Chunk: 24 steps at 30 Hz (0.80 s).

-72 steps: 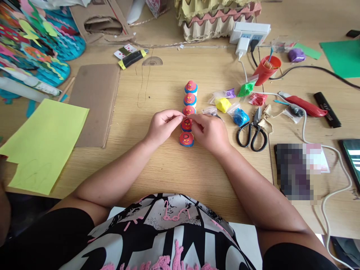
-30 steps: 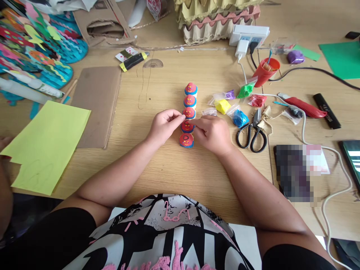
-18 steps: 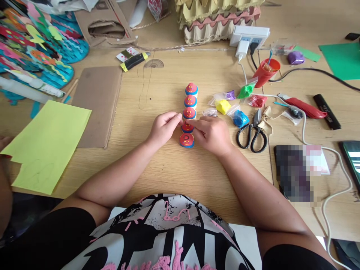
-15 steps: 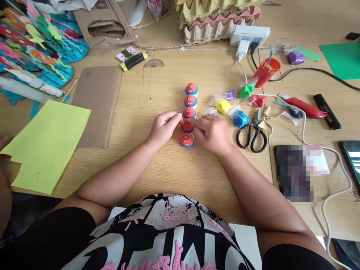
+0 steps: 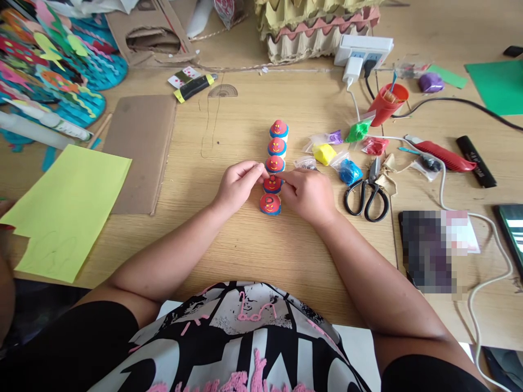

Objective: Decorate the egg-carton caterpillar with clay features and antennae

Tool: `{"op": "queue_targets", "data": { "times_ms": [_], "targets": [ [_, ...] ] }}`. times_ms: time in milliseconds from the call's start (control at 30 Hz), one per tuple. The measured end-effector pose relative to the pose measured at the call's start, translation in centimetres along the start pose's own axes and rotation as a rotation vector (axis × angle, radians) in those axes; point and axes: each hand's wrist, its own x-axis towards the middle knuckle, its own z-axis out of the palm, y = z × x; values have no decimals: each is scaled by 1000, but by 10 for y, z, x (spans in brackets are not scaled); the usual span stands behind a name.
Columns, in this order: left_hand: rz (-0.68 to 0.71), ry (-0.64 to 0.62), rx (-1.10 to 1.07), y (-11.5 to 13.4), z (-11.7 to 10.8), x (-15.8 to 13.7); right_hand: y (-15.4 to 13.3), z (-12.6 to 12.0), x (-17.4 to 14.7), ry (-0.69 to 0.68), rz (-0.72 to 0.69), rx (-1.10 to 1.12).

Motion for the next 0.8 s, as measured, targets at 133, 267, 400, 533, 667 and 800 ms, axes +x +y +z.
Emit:
{"op": "queue_targets", "data": {
  "times_ms": [133,267,400,533,667,800],
  "targets": [
    [-5,6,6,2,0,-1,-2,-1,1,16,35,10],
    [-17,24,10,4,0,-1,-3,0,1,14,43,50],
    [-14,46,9,4,0,0,-2,1,1,5,16,72],
    [-19,60,33,4,0,1,0,1,0,-12,-6,74],
    [-16,61,48,4,0,-1,1,1,1,-21,-8,62],
    [-14,64,53,4,0,-3,1,0,1,-28,-17,86]
  ]
}}
